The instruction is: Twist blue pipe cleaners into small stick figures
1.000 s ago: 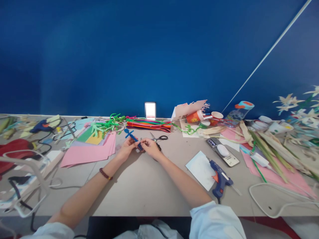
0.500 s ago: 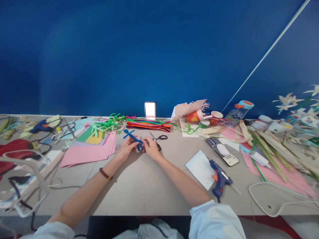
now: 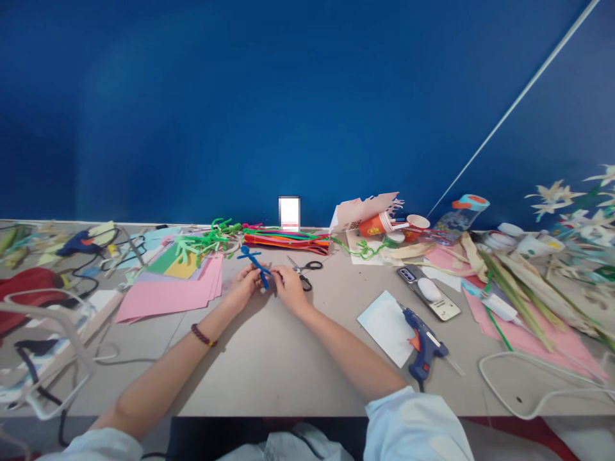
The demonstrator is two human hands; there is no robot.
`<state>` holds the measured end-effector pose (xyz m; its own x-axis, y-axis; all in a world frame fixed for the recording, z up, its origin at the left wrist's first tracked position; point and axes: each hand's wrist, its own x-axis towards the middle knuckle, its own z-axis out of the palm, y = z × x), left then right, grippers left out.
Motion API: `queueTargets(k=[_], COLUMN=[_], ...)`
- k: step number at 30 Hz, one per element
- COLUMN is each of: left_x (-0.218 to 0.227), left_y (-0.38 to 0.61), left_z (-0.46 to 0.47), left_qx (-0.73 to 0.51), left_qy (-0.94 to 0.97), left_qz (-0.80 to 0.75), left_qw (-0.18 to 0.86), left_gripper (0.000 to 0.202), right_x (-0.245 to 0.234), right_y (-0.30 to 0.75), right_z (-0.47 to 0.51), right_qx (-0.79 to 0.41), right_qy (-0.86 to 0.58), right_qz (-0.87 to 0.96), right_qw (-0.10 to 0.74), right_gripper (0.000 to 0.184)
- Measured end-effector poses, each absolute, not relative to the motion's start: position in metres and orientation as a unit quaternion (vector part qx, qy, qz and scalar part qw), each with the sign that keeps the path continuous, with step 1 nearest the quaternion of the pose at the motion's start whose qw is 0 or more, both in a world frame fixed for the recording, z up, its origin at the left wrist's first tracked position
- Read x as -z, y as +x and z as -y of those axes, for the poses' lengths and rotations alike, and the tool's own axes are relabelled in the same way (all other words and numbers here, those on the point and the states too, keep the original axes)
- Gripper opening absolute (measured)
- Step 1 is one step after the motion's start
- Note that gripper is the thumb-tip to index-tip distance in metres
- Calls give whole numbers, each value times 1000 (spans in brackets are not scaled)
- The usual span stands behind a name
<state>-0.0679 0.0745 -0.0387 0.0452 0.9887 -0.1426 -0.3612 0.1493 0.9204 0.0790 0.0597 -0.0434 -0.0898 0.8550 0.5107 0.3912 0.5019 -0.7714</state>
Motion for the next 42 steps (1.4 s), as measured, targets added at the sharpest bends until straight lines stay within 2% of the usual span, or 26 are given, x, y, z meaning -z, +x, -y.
queueTargets(k=[11, 17, 23, 29, 38, 42], left_x=[24, 25, 34, 35, 25, 27], left_y=[-66, -66, -69, -69, -72, -78], left_z=[-65, -67, -71, -67, -66, -70], left_qx=[-500, -531, -534, -524, -514, -494], left_qy=[464, 396, 389, 434, 526, 547], left_qz=[-442, -486, -512, -500, -496, -484], left_qw=[582, 570, 549, 537, 462, 472], left_gripper=[35, 37, 34, 31, 24, 23], right_x=[40, 40, 37, 36, 46, 43], right_y=[82, 85, 84, 86, 82, 83], right_z=[-60, -61, -55, -53, -55, -55], right_qx=[-251, -165, -89, -69, -106, -130], right_qy=[-446, -448, -456, -464, -449, -434], right_qz=[697, 718, 755, 778, 790, 795], right_qw=[503, 506, 464, 417, 404, 403], right_gripper=[16, 17, 22, 26, 26, 24])
